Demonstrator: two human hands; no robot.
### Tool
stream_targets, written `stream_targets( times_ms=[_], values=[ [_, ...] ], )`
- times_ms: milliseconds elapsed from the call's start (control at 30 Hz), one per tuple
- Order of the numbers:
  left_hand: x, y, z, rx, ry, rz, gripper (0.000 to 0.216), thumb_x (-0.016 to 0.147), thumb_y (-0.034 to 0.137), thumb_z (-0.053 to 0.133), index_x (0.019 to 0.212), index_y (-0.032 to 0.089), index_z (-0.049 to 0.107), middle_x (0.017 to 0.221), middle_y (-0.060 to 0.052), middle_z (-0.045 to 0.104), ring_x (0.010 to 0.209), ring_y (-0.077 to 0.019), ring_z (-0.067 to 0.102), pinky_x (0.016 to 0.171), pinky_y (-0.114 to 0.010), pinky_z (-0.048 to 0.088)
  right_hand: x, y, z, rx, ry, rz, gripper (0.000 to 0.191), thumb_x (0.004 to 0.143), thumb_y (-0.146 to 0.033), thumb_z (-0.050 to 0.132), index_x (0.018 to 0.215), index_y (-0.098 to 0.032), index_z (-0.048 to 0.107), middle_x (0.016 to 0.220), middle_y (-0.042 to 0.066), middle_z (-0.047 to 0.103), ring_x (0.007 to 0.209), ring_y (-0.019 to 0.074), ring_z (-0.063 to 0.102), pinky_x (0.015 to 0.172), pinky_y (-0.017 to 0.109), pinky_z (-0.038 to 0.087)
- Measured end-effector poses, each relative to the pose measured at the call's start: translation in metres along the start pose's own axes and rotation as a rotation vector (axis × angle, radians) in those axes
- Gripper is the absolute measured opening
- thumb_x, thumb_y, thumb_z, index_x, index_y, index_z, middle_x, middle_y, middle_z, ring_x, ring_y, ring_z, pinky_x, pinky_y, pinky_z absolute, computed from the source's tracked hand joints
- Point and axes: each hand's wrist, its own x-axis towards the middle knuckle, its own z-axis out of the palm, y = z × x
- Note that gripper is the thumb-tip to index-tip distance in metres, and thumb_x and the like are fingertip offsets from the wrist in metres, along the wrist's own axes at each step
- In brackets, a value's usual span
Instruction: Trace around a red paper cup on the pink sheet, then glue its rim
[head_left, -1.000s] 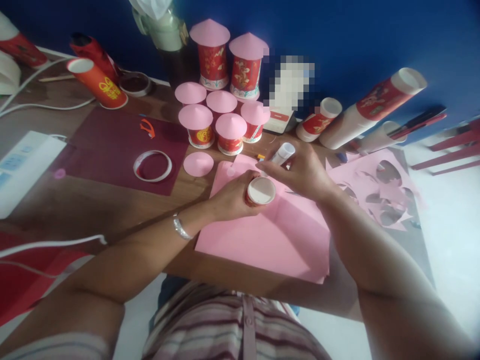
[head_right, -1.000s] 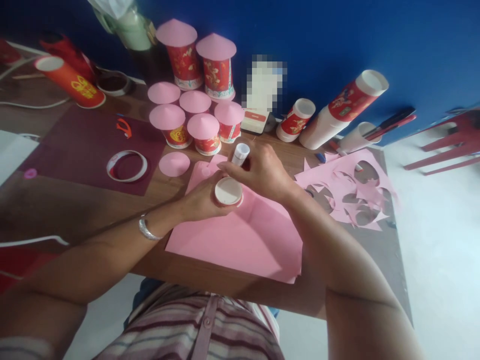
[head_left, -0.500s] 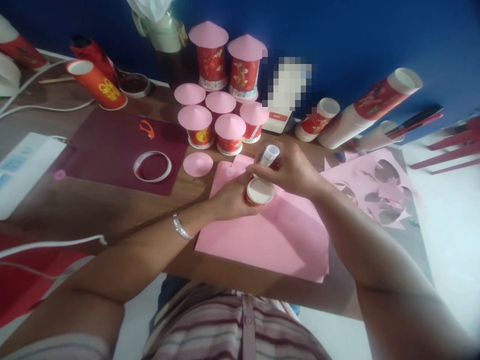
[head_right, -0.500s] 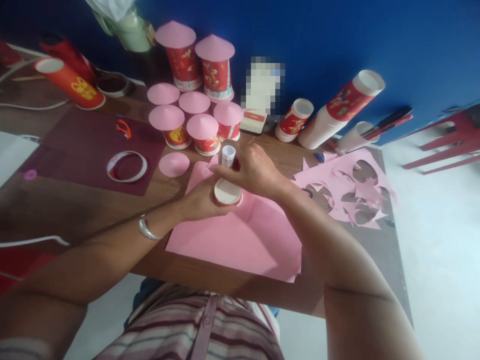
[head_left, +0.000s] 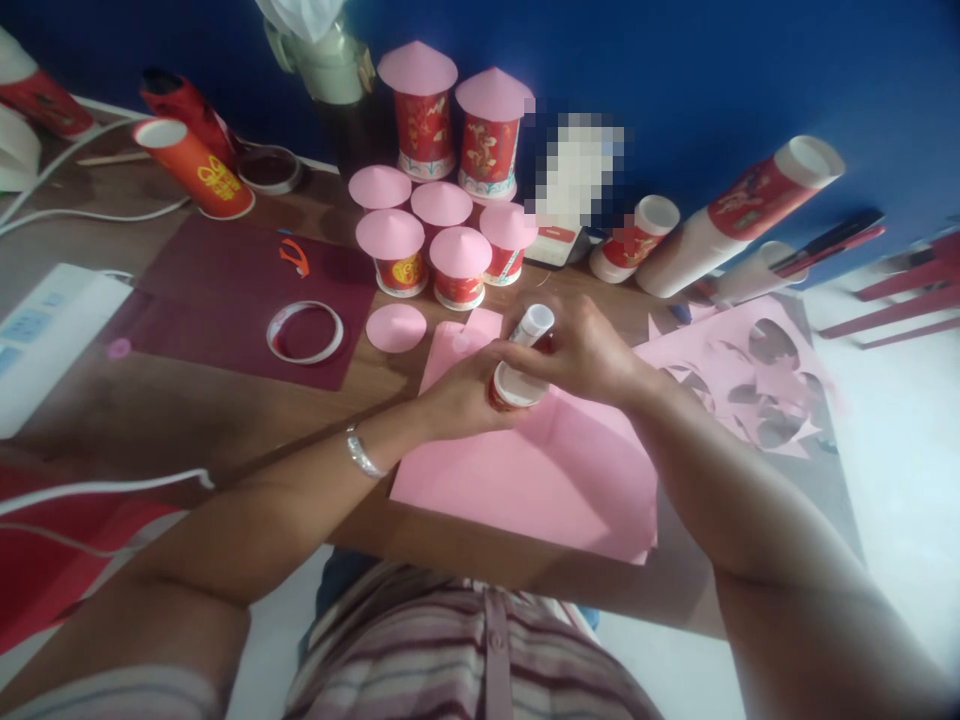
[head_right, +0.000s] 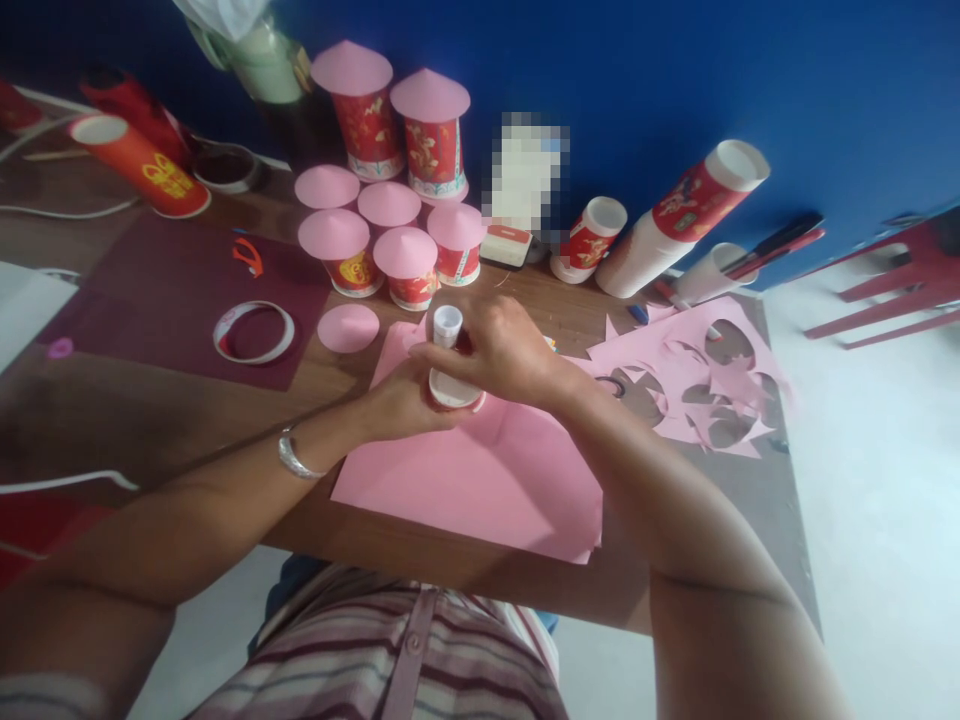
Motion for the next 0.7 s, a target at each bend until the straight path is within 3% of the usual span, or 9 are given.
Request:
stream_targets(
  times_ms=[100,400,533,600,700],
  values=[
    [0.001,0.000,0.001,-0.013,0.011,0.007,0.040,0.082,0.016,0.075,0.122,0.021,0.071,0.111,-0.005,0.079,0.109,-0.0257,0.073,0.087,-0.037,0.062,0.002,-0.003,0.001,-0.046,-0.024,-0.002,0.027,0.097,-0.042,0.071,0.083,-0.020,0.063,0.080,0.001,0.068,0.069,0.0150,0.057,0.065,0.031,0.041],
    [-0.001,-0.002,0.000,0.014,0.008,-0.054,0.020,0.081,0.018,0.074,0.098,0.019,0.066,0.093,-0.003,0.075,0.084,-0.0194,0.072,0.070,-0.030,0.058,0.016,-0.003,0.005,-0.128,-0.087,0.070,0.028,0.095,-0.042,0.075,0.082,-0.020,0.063,0.073,0.000,0.063,0.067,0.0152,0.053,0.065,0.032,0.040],
    [-0.001,0.003,-0.002,0.103,0.028,-0.078,0.028,0.081,0.026,0.078,0.103,0.020,0.062,0.103,-0.005,0.075,0.094,-0.0234,0.072,0.079,-0.036,0.060,0.007,0.005,0.005,0.001,0.181,0.153,0.028,0.096,-0.045,0.073,0.088,-0.020,0.064,0.073,0.000,0.062,0.069,0.0168,0.057,0.063,0.033,0.046],
    [-0.002,0.001,-0.002,0.140,0.058,-0.085,0.039,0.078,0.031,0.082,0.109,0.020,0.060,0.113,-0.008,0.073,0.105,-0.0269,0.071,0.088,-0.040,0.060,-0.006,0.012,0.004,0.100,0.346,0.194,0.026,0.098,-0.045,0.072,0.089,-0.022,0.065,0.073,0.000,0.064,0.069,0.0179,0.060,0.062,0.034,0.049],
    [-0.004,-0.003,-0.001,0.132,0.059,-0.109,0.051,0.077,0.035,0.085,0.118,0.020,0.058,0.119,-0.010,0.072,0.110,-0.0284,0.071,0.091,-0.042,0.061,-0.033,0.021,0.004,0.216,0.489,0.248,0.026,0.095,-0.045,0.076,0.085,-0.024,0.065,0.066,-0.002,0.062,0.058,0.0154,0.057,0.054,0.032,0.047]
  ],
)
